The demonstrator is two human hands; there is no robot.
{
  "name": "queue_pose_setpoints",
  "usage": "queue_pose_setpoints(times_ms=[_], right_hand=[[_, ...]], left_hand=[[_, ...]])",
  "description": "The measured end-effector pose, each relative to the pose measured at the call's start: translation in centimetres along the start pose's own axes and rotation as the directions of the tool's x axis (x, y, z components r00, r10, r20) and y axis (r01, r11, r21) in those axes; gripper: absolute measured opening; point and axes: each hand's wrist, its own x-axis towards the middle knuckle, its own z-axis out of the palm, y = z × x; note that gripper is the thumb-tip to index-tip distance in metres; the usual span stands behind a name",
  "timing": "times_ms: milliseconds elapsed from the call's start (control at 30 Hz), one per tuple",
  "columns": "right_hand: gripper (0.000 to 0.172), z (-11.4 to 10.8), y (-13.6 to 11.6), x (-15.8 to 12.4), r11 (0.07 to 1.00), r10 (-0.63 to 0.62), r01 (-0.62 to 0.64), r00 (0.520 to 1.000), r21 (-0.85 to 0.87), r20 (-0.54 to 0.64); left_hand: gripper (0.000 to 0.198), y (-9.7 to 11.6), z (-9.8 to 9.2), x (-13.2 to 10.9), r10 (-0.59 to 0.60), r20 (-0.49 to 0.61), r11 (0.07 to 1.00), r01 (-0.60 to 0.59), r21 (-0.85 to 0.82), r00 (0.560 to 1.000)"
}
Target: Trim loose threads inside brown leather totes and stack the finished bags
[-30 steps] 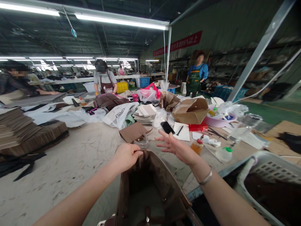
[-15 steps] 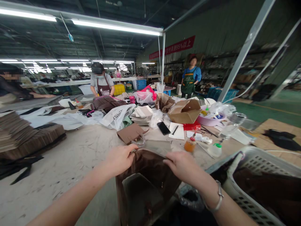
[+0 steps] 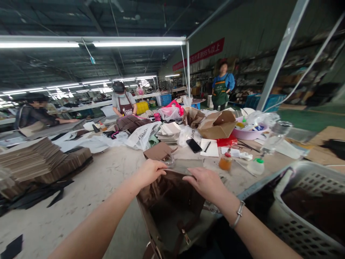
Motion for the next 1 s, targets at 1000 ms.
queue_pose_setpoints(times_ms=[1000], right_hand=[[0.031, 1.4, -2.5, 3.5, 0.972, -0.234, 0.235, 0.972, 0.020, -0.024]], left_hand=[[0.025, 0.0, 0.6, -0.5, 0.160, -0.033, 0.977, -0.153, 0.151, 0.987]])
